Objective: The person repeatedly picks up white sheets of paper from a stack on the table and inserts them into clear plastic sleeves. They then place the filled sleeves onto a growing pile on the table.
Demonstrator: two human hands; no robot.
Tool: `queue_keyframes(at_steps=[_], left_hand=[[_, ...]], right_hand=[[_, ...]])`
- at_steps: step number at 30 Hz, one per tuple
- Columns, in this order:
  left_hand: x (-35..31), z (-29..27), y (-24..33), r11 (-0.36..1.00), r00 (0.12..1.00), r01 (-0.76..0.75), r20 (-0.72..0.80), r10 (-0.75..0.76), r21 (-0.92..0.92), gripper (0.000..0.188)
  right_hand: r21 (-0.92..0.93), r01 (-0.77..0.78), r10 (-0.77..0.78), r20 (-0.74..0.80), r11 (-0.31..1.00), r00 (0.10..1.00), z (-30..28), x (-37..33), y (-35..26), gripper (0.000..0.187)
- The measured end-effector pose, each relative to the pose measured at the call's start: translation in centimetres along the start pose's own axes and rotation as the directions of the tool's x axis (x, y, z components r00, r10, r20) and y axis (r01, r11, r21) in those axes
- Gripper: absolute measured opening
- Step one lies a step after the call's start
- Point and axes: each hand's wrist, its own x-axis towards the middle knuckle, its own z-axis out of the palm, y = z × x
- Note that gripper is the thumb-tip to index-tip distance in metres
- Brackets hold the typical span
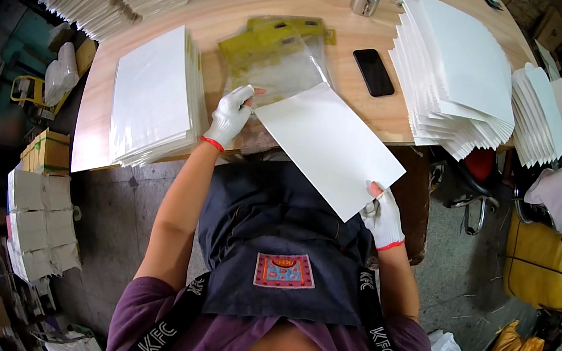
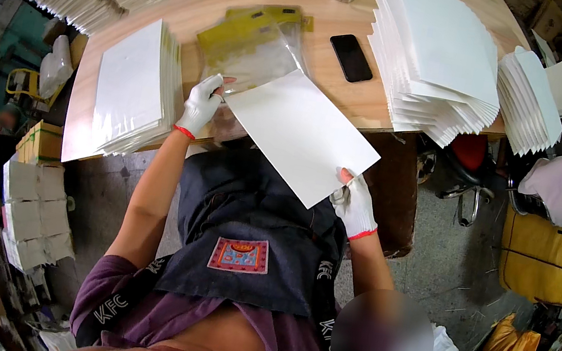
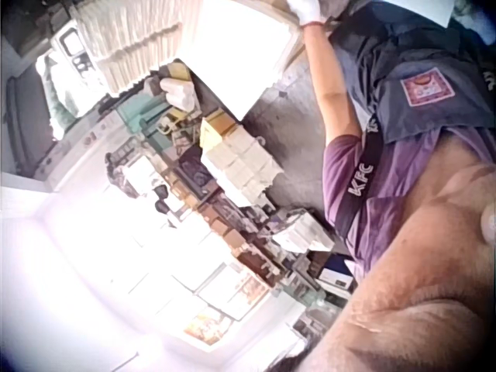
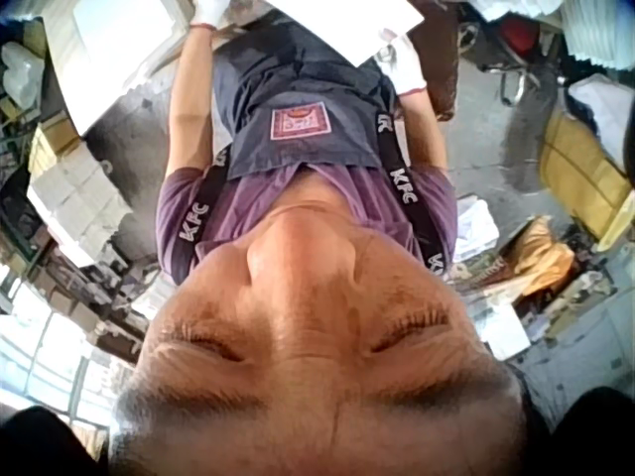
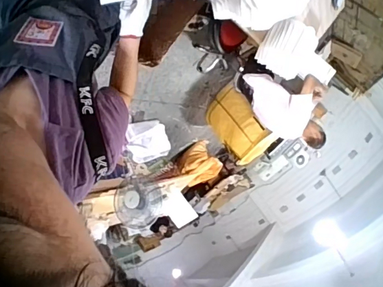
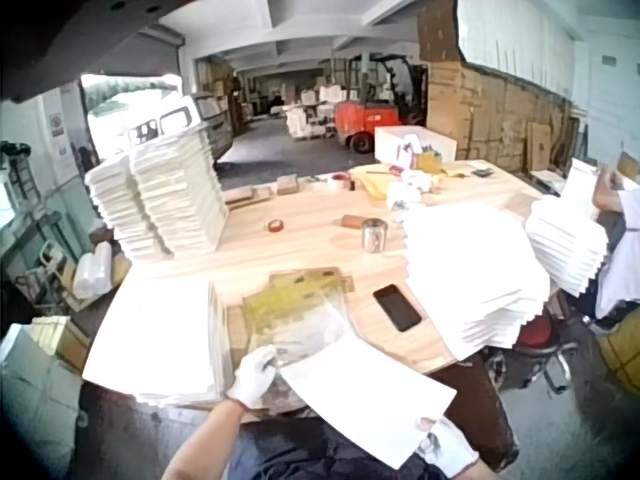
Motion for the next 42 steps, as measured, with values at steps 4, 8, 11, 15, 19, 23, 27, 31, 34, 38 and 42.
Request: queue_keyframes(at_steps=[4, 8, 11, 15, 19, 23, 27, 31, 34, 38, 42], left_hand=[[-0.5, 0.2, 2.1, 0.997, 0.999, 0.022, 0.040, -0.025, 0.079, 0.037], [-2.7, 3.1, 0.9, 0.976, 0.924, -0.216, -0.316, 0.215, 0.031, 0.052], [-3.7, 6.6, 5.2, 0.538, 0.818, 0.049, -0.275, -0.505, -0.841, 0.056], [-4.5, 12.7, 1.9, -0.696, 0.826, 0.141, 0.471, -0.310, -0.704, 0.052], [-6.1, 13.9, 4.2, -0.582, 0.811, 0.305, 0.526, -0.257, -0.754, 0.044], [-11.2, 15.4, 4.2, 0.498, 0.917, 0.396, 0.361, -0.169, -0.772, 0.038], [-14.4, 17.9, 3.1, 0.250, 0.783, 0.407, 0.195, -0.590, -0.878, 0.021], [-13.2, 15.2, 4.2, -0.073, 0.612, 0.528, 0.439, -0.658, -0.846, 0.020], [-14.6, 12.2, 3.2, -0.286, 0.582, 0.634, 0.687, -0.435, -0.719, 0.023], [-17.1, 7.9, 2.5, -0.153, 0.599, 0.561, 0.526, -0.604, -0.814, 0.027], [-16.7, 6.1, 0.8, 0.052, 0.628, 0.619, 0.455, -0.631, -0.783, 0.024]], right_hand=[[-0.005, 0.012, -0.012, -0.001, 1.000, 1.000, 0.8, -0.2, 1.0, 0.024], [-0.002, 0.027, -0.027, -0.077, 1.000, 0.997, 4.1, -1.8, 2.1, 0.028], [0.014, 0.018, -0.017, -0.048, 1.000, 0.999, 4.9, -3.3, 1.3, 0.027], [-0.016, 0.002, -0.002, 0.002, 1.000, 1.000, 5.7, -5.0, 0.4, 0.027], [-0.130, 0.037, -0.025, 0.092, 0.991, 0.995, 5.7, -5.1, 0.0, 0.029], [-0.189, -0.025, 0.043, 0.094, 0.982, 0.995, 6.5, -3.4, 2.5, 0.033], [0.265, -0.115, 0.068, 0.178, 0.957, 0.982, 6.4, 2.9, 8.0, 0.036], [0.400, -0.221, 0.117, 0.268, 0.889, 0.956, 8.1, 5.7, 8.8, 0.041], [-0.202, 0.044, 0.049, 0.434, 0.978, 0.900, 8.1, 4.8, 8.7, 0.035], [-0.828, 0.503, 0.056, 0.530, 0.249, 0.846, 11.5, 3.5, 6.5, 0.019], [-0.545, 0.750, 0.076, 0.788, -0.375, 0.611, 12.6, 5.9, 9.3, 0.017]])
